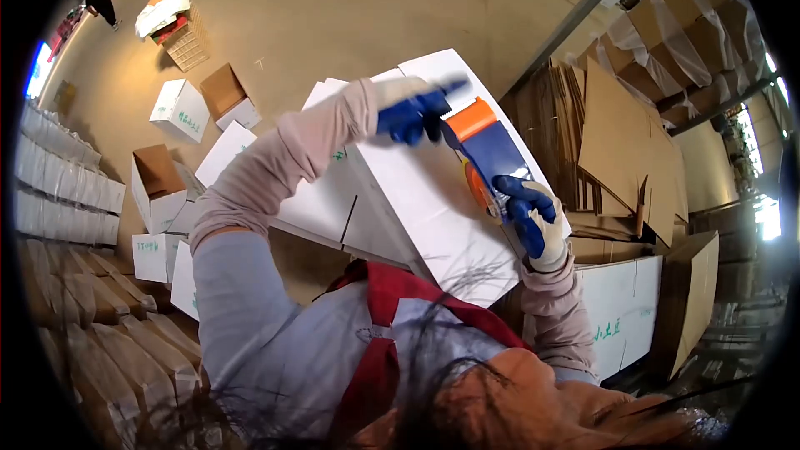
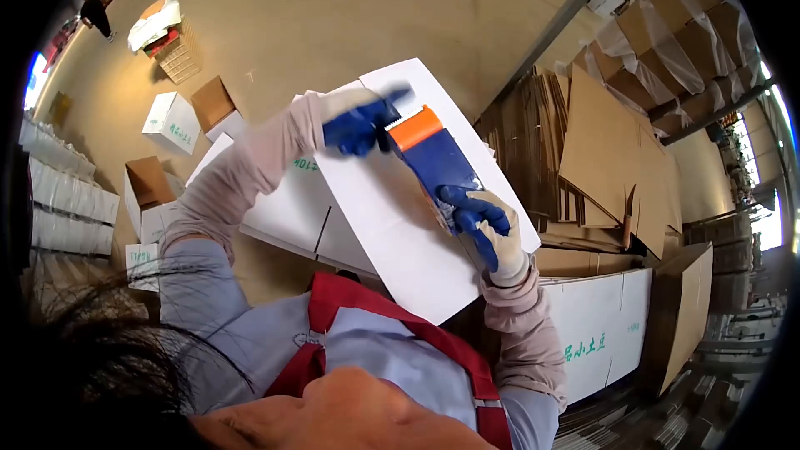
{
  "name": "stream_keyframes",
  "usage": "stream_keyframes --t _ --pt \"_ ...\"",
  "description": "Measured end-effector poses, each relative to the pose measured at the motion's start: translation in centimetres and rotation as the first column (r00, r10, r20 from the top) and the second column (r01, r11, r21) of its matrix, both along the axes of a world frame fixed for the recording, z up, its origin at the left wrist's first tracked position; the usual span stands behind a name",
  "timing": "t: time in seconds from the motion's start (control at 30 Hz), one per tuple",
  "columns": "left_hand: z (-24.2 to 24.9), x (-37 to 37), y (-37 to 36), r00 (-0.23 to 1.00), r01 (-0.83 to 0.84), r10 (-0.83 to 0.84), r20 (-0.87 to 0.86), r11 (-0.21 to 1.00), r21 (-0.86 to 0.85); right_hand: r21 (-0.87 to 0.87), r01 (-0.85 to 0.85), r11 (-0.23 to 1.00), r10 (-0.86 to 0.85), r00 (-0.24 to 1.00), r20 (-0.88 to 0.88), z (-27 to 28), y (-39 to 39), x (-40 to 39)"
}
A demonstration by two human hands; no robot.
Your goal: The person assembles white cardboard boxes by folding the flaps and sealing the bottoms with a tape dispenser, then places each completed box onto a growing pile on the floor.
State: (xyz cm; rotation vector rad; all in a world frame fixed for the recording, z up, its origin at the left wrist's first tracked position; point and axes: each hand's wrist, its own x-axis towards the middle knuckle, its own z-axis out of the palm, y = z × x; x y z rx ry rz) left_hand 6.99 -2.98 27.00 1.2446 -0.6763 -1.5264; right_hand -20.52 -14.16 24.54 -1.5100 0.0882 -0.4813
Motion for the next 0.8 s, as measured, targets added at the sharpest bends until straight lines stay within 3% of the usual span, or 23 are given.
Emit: stream_keyframes --t 0.07,0.13,0.17,0.2,0.27,0.3,0.37,0.4,0.43,0.47,0.5,0.53,0.57,0.6,0.67,0.8 --pt "1.2 -2.3 0.1 0.92 0.039 -0.022 0.392 0.999 -0.036 0.021 -0.065 0.998 0.065 0.998 -0.006 -0.2 -0.2 -0.4" --pt "0.9 -2.4 0.4 0.876 -0.008 0.093 0.473 0.984 -0.178 0.095 -0.083 0.992 0.079 0.996 0.049 -0.3 0.1 -0.5" --pt "0.6 -3.0 0.8 0.917 -0.075 0.141 0.372 0.98 -0.186 0.055 -0.088 0.995 0.086 0.995 0.041 -0.3 -0.1 -0.8" --pt "0.3 -3.7 1.2 0.976 -0.167 0.185 0.115 0.975 -0.145 0.019 -0.089 0.996 0.088 0.996 0.028 -0.4 -0.4 -0.8" --pt "-2.5 -4.1 1.5 0.896 -0.344 0.274 -0.348 0.926 -0.155 0.029 -0.092 0.995 0.091 0.995 0.033 -0.3 -0.5 -0.4" --pt "-2.7 -3.8 1.3 0.897 -0.344 0.276 -0.345 0.926 -0.154 0.034 -0.093 0.995 0.092 0.995 0.031 -0.2 -0.6 -0.1" --pt "-2.0 -3.1 0.8 0.917 -0.381 0.388 0.09 0.921 -0.08 0.045 -0.095 0.994 0.096 0.995 -0.027 1.0 -0.5 0.6" --pt "-4.2 -0.6 -0.6 0.691 -0.186 0.473 0.546 0.847 -0.499 0.055 -0.096 0.994 0.1 0.991 -0.089 1.5 -0.5 1.0" --pt "-3.1 1.1 -0.9 0.368 -0.057 0.426 0.827 0.898 -0.437 0.072 0.004 0.997 0.005 0.993 -0.121 1.6 0.1 1.6" --pt "-3.5 4.0 -1.8 0.061 0.078 0.498 0.865 0.862 -0.501 0.045 -0.015 0.999 0.02 0.994 -0.108 2.4 0.2 2.5" --pt "-2.0 6.0 -1.8 -0.065 -0.063 0.398 0.915 0.914 -0.401 0.006 -0.025 1.0 0.025 0.99 -0.139 3.1 0.1 3.0" --pt "-1.7 8.8 -2.4 0.063 -0.227 0.167 0.984 0.963 -0.149 -0.034 -0.038 0.999 0.032 0.985 -0.168 3.5 -0.1 3.3" --pt "-1.6 10.8 -2.7 0.221 -0.344 -0.051 0.974 0.93 0.127 0.01 -0.047 0.999 0.048 0.984 -0.172 3.3 -0.1 3.5" --pt "-3.5 11.2 -2.8 0.225 -0.339 -0.053 0.973 0.932 0.129 0.01 -0.041 0.999 0.043 0.983 -0.176 3.2 -0.1 3.6" --pt "-7.3 11.7 -3.3 0.197 -0.15 -0.326 0.925 0.922 0.357 -0.063 -0.073 0.995 0.064 0.988 -0.143 3.0 -0.3 3.9" --pt "-6.8 11.8 -2.8 0.026 -0.267 -0.383 0.923 0.887 0.376 0.138 -0.091 0.986 0.111 0.983 -0.145 4.0 0.9 3.6"
